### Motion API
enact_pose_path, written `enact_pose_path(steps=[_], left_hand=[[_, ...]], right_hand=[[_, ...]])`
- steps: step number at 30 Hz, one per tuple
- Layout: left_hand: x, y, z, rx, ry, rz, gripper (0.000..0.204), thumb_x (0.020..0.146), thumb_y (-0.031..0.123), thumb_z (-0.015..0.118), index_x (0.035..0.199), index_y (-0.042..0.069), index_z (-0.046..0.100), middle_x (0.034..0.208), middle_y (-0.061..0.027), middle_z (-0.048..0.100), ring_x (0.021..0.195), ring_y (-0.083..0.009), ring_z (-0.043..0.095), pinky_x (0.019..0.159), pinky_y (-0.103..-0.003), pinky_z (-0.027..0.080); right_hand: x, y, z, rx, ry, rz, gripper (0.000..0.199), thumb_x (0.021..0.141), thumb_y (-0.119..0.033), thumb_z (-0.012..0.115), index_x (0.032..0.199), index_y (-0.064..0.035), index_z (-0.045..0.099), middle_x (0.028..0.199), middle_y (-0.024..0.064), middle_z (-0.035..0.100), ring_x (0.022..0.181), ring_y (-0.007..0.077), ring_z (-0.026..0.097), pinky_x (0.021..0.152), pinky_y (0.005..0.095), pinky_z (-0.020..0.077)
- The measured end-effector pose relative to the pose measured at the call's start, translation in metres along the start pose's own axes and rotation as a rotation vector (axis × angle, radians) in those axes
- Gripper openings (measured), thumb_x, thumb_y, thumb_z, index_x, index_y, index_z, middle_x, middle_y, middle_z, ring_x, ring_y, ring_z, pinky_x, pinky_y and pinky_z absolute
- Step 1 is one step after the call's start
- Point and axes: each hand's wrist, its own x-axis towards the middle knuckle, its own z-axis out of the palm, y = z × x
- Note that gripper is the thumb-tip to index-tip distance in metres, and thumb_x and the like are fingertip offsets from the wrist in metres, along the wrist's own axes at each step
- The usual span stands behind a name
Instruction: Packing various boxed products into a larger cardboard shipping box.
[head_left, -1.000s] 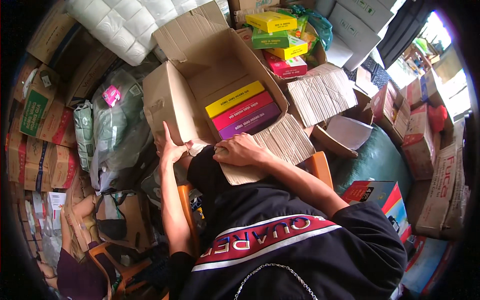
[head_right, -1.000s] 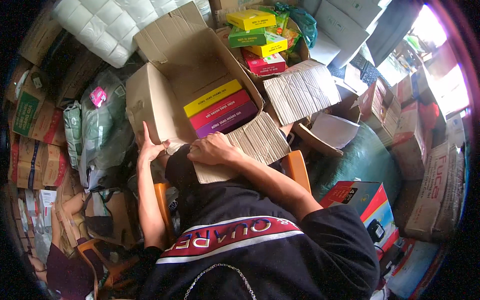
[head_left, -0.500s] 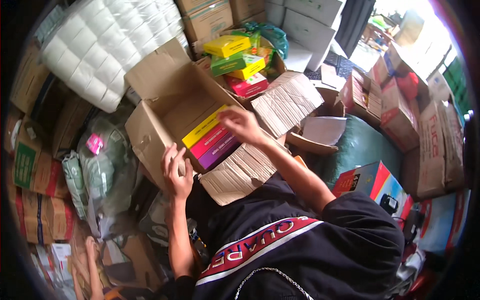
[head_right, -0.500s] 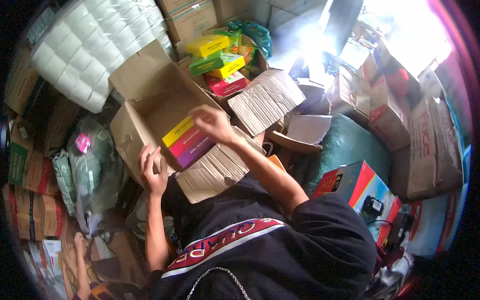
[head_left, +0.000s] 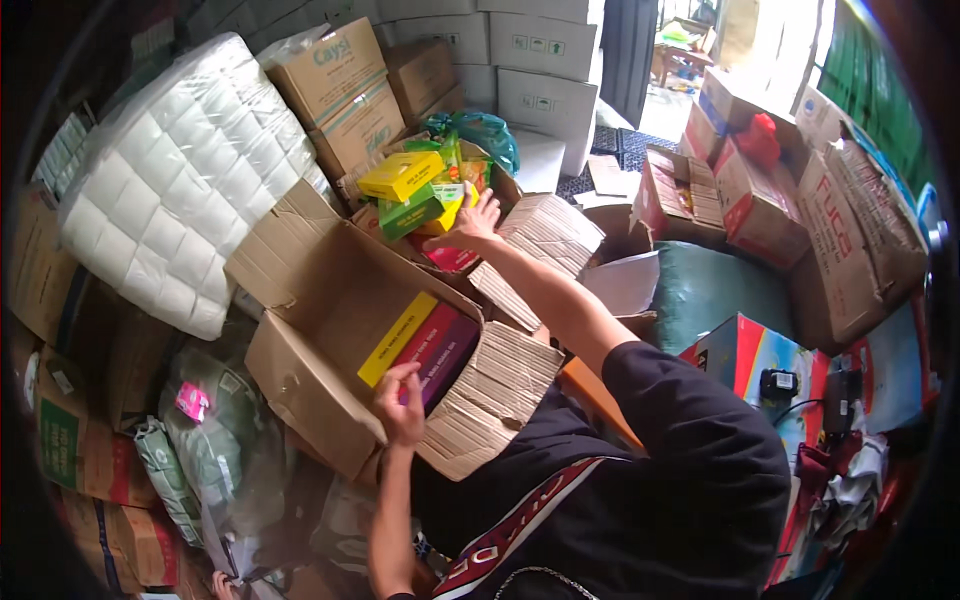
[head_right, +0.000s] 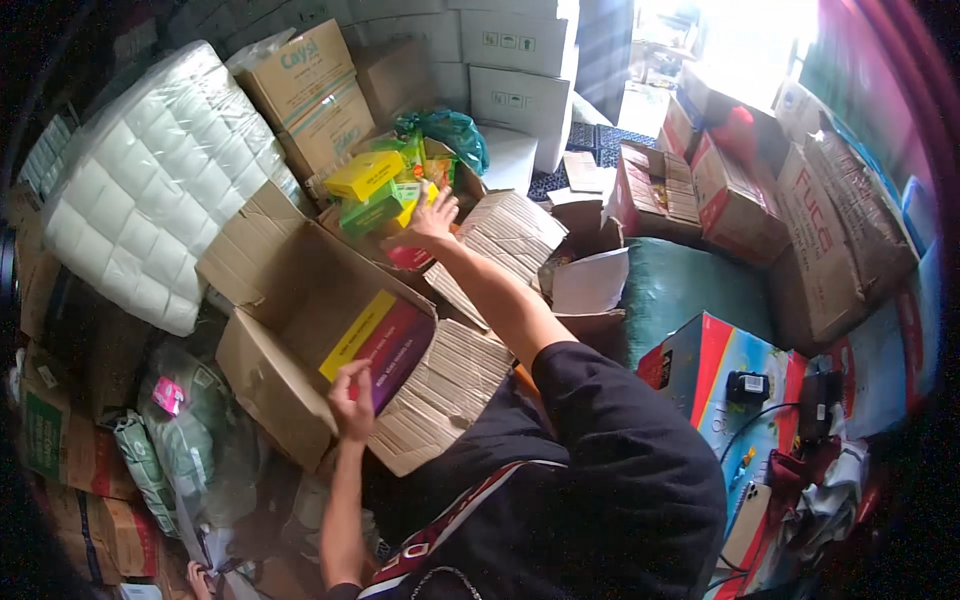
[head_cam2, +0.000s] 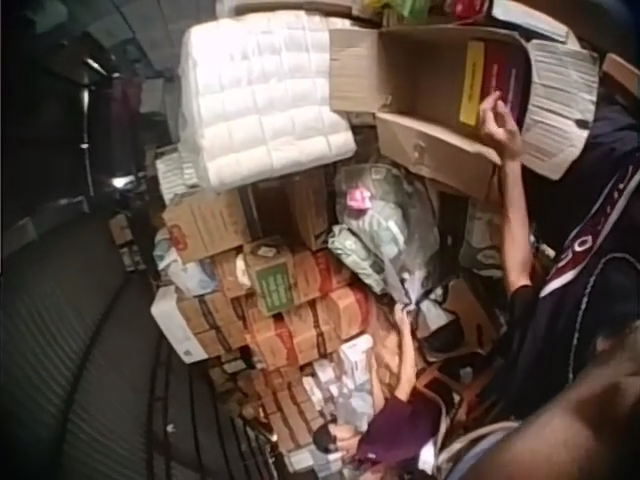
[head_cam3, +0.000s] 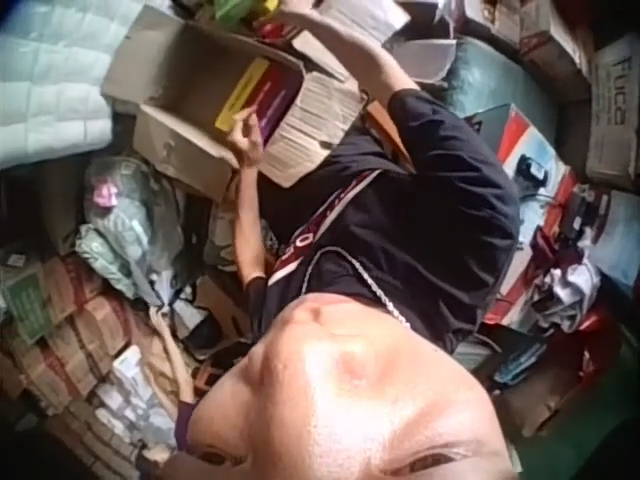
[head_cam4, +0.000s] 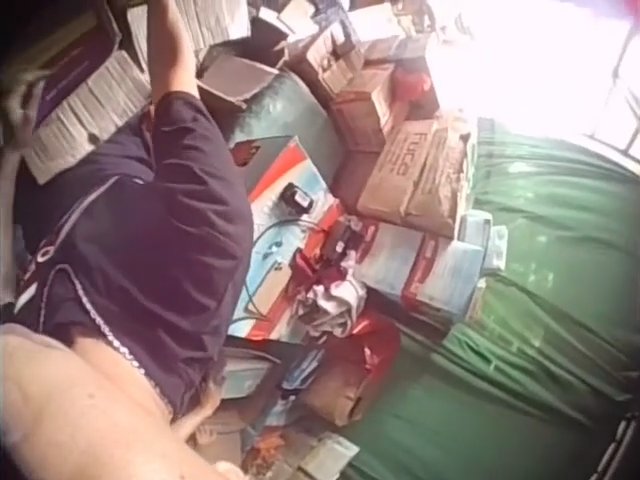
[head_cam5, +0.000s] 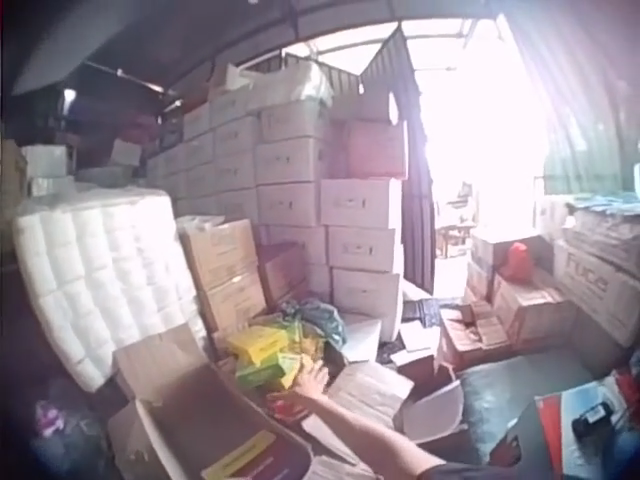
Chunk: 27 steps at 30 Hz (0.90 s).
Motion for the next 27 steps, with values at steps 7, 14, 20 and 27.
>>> enact_pose_path(steps=[7,14,20,27], left_hand=[[-0.009,-0.011,0.017,0.028,-0.283,-0.062,0.025,0.098,0.021,0.063,0.111,0.002,0.073,0.109,-0.0163,0.072,0.103,-0.0335,0.068,0.09,-0.04,0.054],[-0.013,-0.016,0.012,0.071,-0.318,-0.095,0.028,0.098,0.025,0.062,0.111,0.003,0.073,0.111,-0.0163,0.072,0.107,-0.0348,0.068,0.093,-0.041,0.053],[-0.015,-0.014,0.014,0.071,-0.337,-0.115,0.027,0.098,0.024,0.061,0.111,0.004,0.073,0.11,-0.0166,0.072,0.106,-0.0351,0.068,0.093,-0.042,0.053],[-0.011,-0.006,0.019,0.066,-0.34,-0.057,0.026,0.098,0.022,0.06,0.109,0.002,0.073,0.108,-0.0178,0.072,0.104,-0.0358,0.068,0.093,-0.042,0.053]], right_hand=[[-0.02,0.032,0.008,0.012,-0.106,-0.057,0.161,0.048,-0.085,0.081,0.162,-0.0035,0.003,0.167,0.0264,0.011,0.151,0.0424,0.023,0.122,0.0482,0.0251],[-0.048,0.033,0.005,-0.023,-0.14,-0.137,0.155,0.05,-0.091,0.075,0.162,-0.0057,0.012,0.167,0.0269,0.001,0.152,0.0453,0.019,0.124,0.0488,0.0259],[-0.041,0.036,-0.007,0.038,-0.109,-0.103,0.143,0.048,-0.083,0.083,0.156,-0.005,0.032,0.165,0.0288,0.009,0.146,0.0476,0.035,0.119,0.049,0.0357],[-0.012,0.053,0.005,-0.148,0.049,-0.319,0.126,0.053,-0.071,0.088,0.151,-0.0063,0.042,0.166,0.0247,0.012,0.146,0.0439,0.03,0.113,0.058,0.0385]])
